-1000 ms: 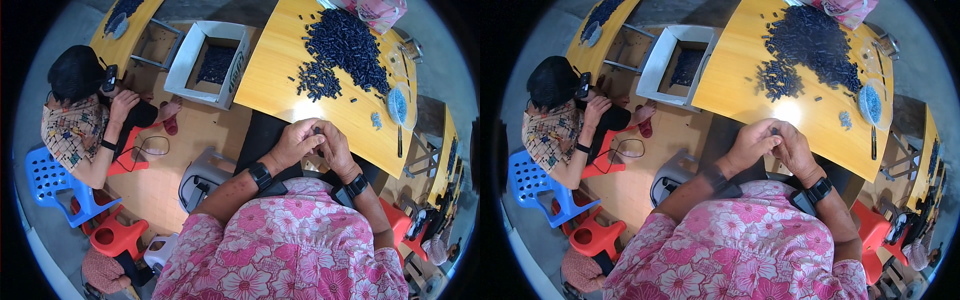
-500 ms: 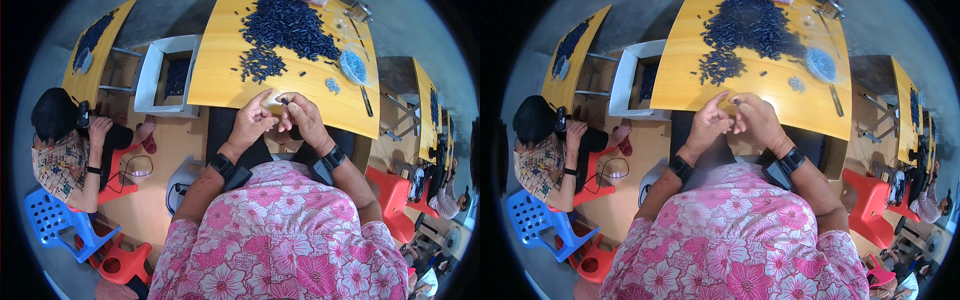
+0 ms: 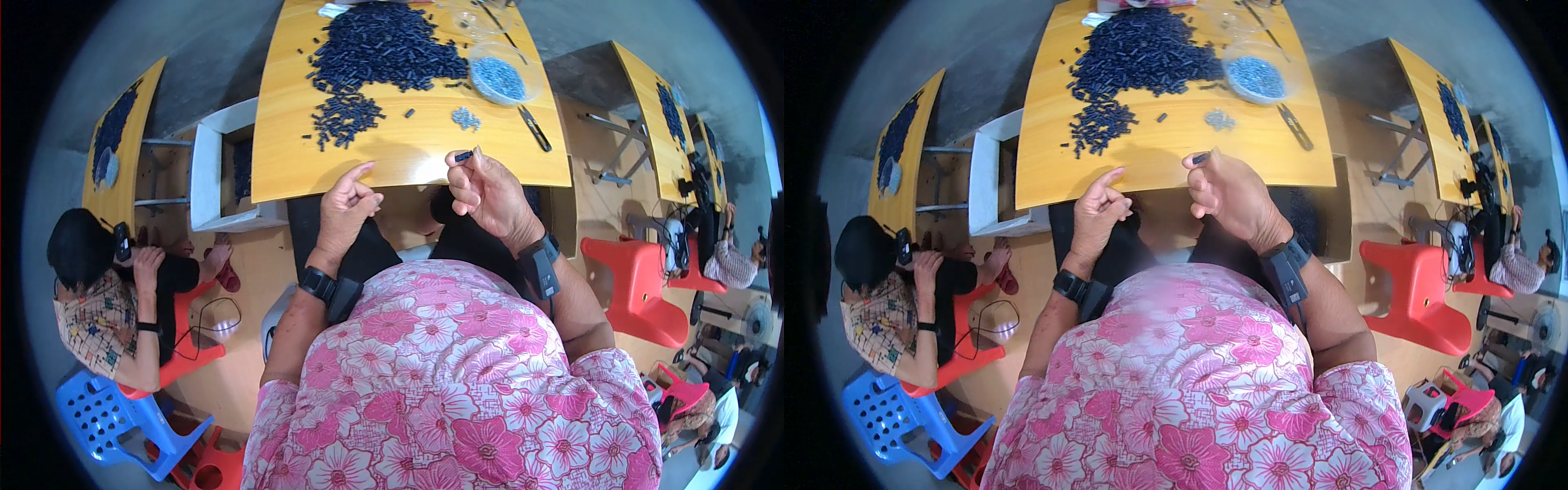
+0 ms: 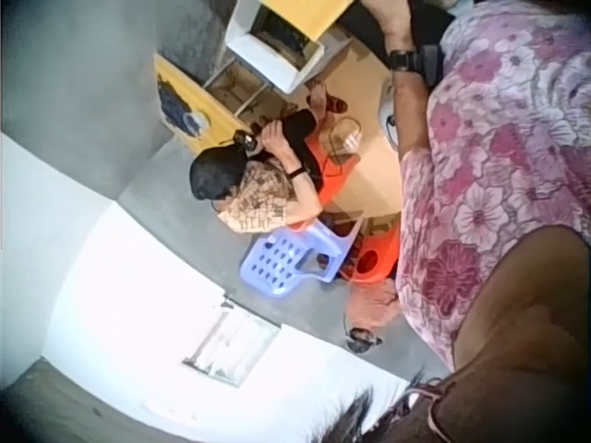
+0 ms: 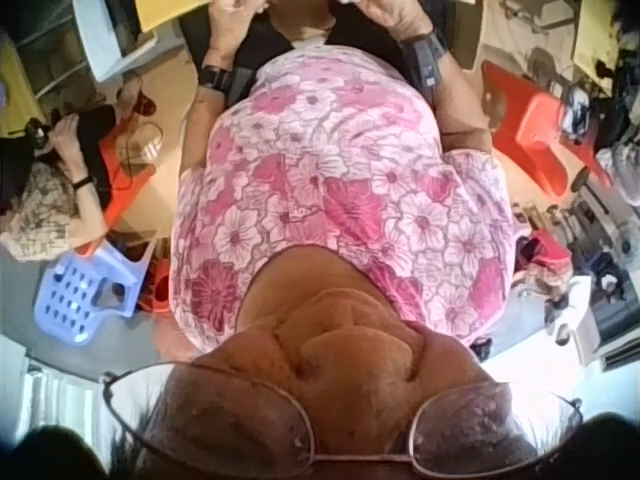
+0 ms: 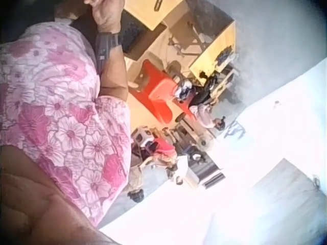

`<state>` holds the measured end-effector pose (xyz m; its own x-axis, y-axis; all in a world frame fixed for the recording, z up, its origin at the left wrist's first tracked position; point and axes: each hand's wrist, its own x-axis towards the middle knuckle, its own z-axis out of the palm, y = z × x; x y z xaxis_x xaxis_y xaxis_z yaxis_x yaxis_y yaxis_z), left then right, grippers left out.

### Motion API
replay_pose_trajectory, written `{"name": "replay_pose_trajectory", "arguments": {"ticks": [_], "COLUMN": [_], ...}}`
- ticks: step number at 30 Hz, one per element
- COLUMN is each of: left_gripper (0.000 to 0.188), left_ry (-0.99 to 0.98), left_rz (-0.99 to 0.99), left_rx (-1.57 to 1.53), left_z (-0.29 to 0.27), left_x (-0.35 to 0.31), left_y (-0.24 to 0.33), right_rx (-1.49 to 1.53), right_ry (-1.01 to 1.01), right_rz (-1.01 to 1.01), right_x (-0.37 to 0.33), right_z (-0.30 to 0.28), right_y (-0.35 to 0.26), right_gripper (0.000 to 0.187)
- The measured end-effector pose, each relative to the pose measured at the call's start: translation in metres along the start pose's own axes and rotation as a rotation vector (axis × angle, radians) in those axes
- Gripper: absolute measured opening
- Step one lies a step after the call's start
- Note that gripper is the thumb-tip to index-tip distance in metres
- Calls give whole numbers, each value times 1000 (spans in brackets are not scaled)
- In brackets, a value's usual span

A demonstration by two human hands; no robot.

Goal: The person is sitting at a table and assembling small blue plastic parts by hand.

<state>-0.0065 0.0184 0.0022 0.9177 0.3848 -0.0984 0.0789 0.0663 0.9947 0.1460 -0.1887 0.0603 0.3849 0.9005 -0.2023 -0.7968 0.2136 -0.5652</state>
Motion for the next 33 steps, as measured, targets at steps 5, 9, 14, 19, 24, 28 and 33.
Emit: {"name": "replay_pose_trajectory", "arguments": {"ticks": [5, 9, 14, 19, 24, 28, 33], "left_gripper": [49, 50, 50, 50, 49, 48, 44], "left_ry": [12, 1, 12, -12, -7, 19, -16], "left_rz": [22, 11, 13, 23, 21, 0, -34], "left_rx": [11, 9, -15, -3, -13, -9, -35], "left_z": [1, 1, 0, -4, -5, -6, -2], "left_x": [-1, 1, -1, 4, 9, 5, 9], "left_y": [2, -3, -2, -8, -9, -10, -12], "right_rx": [0, 28, -189, -451, -923, -976, -1084], "right_ry": [91, 222, 472, 866, 1326, 1391, 1007], "right_rz": [-49, -156, -554, -696, -346, -498, -869], "right_x": [-16, -32, -81, -122, -142, -125, -73], "right_z": [-12, -21, -60, -105, -189, -191, -106], "right_y": [-11, -18, -64, -89, -75, -70, -72], "right_gripper": [40, 36, 27, 27, 33, 37, 20]}}
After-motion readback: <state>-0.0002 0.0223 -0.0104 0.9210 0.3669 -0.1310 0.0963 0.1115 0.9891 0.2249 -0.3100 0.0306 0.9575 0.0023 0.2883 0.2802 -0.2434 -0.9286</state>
